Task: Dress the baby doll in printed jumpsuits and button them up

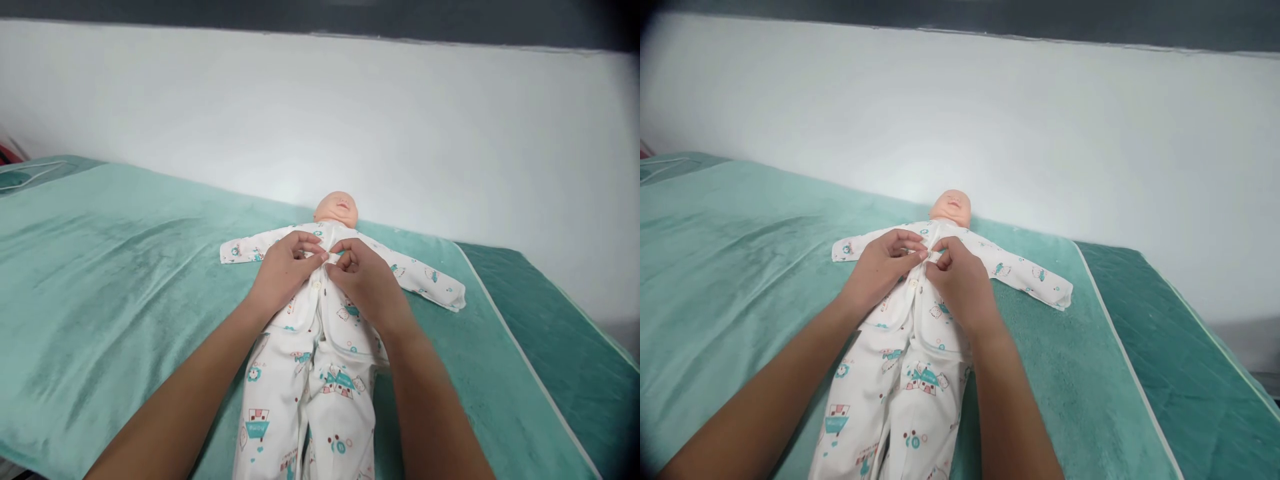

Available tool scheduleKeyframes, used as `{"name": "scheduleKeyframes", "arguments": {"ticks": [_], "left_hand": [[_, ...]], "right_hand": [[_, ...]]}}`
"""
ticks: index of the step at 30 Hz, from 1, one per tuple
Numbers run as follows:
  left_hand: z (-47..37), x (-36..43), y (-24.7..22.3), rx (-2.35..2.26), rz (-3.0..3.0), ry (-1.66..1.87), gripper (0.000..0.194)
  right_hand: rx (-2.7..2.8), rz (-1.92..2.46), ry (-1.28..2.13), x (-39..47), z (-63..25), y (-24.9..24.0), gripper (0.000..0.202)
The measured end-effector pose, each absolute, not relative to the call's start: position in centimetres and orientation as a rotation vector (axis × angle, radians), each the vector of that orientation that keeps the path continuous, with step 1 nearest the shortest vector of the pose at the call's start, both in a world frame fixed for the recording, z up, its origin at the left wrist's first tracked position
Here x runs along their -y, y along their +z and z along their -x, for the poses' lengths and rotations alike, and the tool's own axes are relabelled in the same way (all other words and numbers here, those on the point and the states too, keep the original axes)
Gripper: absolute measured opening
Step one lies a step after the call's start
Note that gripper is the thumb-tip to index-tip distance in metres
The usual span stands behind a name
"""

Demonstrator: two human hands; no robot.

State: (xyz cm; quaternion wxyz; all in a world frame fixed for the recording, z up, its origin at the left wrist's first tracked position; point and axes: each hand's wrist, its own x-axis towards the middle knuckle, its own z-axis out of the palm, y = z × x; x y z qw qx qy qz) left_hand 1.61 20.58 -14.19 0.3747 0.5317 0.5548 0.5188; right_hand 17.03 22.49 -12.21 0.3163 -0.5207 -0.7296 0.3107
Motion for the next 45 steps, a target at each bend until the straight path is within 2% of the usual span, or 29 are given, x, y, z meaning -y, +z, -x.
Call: {"name": "scheduleKeyframes", "arguments": {"ticks": [6, 16, 24, 32, 45], "left_hand": [[-1.7, -21.1, -14.2, -1.454, -1.357, 1.314, 0.033], [-1.9, -21.1, -14.0, -1.514, -1.442, 1.282, 0.037], [-0.9, -21.2, -13.3, -1.297, -1.286, 1.160, 0.030], [-0.6, -21.1, -13.4, -1.226, -1.391, 1.137, 0.027], [-1.0, -20.7, -13.2, -1.450, -1.582, 1.117, 0.015]], "right_hand": [[1.988, 1.397, 0.747, -22.3, -16.6, -12.3, 0.012], [1.898, 1.378, 0.888, -22.6, -16.8, -12.6, 0.018], [1.828, 1.352, 1.056, -22.5, -17.1, -12.2, 0.021], [1.782, 1.380, 1.131, -22.2, -17.0, -11.5, 0.022], [1.770, 1.394, 1.120, -22.1, -17.0, -11.4, 0.021]]}}
